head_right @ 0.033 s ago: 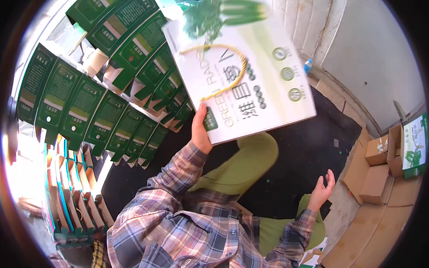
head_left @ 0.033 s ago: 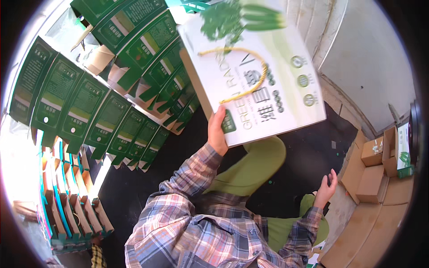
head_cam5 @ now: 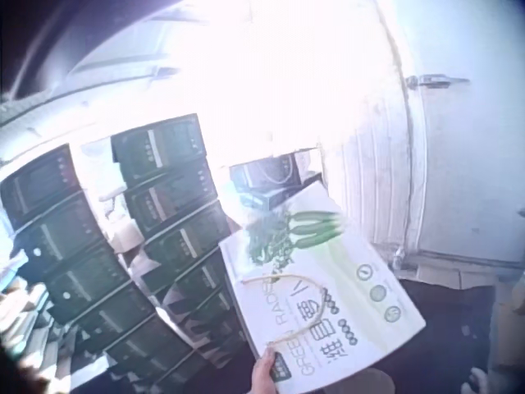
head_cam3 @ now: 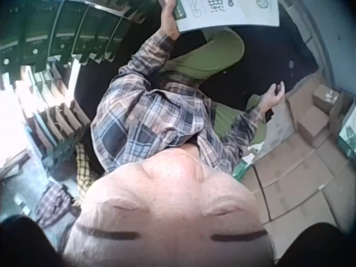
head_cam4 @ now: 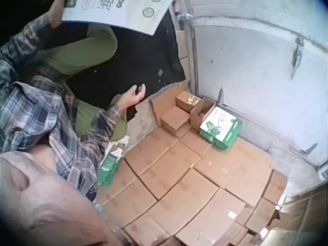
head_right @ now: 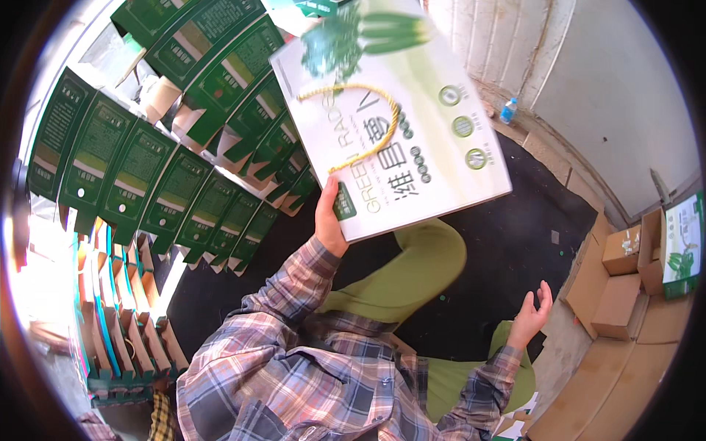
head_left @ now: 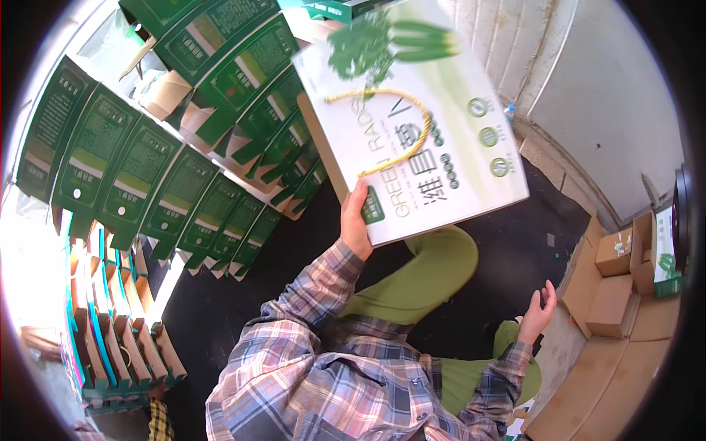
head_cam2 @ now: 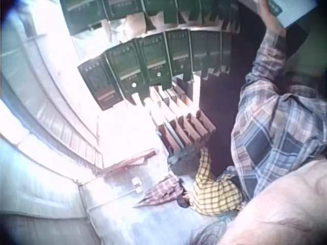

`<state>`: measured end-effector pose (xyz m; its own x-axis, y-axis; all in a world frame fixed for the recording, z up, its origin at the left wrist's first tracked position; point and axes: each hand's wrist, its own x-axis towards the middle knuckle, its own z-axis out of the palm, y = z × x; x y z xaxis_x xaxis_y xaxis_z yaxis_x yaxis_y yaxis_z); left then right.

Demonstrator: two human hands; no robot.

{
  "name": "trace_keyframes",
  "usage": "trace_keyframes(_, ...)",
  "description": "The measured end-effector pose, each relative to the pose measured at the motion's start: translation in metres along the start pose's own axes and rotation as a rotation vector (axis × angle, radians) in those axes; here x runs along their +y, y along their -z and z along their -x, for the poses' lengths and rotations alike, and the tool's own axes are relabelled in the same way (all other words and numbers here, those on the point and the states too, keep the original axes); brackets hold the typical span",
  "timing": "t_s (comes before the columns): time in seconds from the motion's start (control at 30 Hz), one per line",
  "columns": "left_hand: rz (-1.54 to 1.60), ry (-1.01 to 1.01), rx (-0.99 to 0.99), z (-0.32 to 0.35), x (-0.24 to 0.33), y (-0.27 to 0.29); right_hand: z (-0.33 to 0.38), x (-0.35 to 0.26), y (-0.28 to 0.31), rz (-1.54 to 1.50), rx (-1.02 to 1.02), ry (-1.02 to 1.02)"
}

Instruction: Folding and assembling cardboard boxes from flat printed sheets in a production environment.

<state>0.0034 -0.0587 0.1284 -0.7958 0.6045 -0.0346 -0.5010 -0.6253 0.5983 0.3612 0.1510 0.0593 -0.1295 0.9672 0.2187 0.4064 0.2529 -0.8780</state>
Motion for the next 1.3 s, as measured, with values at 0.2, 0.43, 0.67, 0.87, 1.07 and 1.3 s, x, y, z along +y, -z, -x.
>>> trace_keyframes(0.2, 0.034, 0.138, 0.300, 0.038, -0.024, 0.099, 0.003, 0.028, 0.002, 0.028, -0.072, 0.013)
trace_keyframes(0.43, 0.081, 0.208, 0.555, 0.054, -0.049, 0.186, 0.006, 0.032, -0.012, 0.104, -0.168, 0.018)
trace_keyframes(0.67, 0.073, 0.199, 0.608, 0.045, -0.077, 0.243, 0.007, 0.044, -0.019, 0.087, -0.210, 0.025)
trace_keyframes(0.87, 0.083, 0.152, 0.581, 0.024, -0.095, 0.264, 0.008, 0.059, -0.014, 0.145, -0.239, -0.012)
trace_keyframes(1.07, 0.009, 0.262, 0.752, 0.001, -0.113, 0.260, 0.012, 0.054, -0.015, 0.175, -0.250, -0.052)
trace_keyframes(1.3, 0.015, 0.289, 0.758, 0.006, -0.117, 0.274, 0.011, 0.055, -0.022, 0.204, -0.297, -0.045)
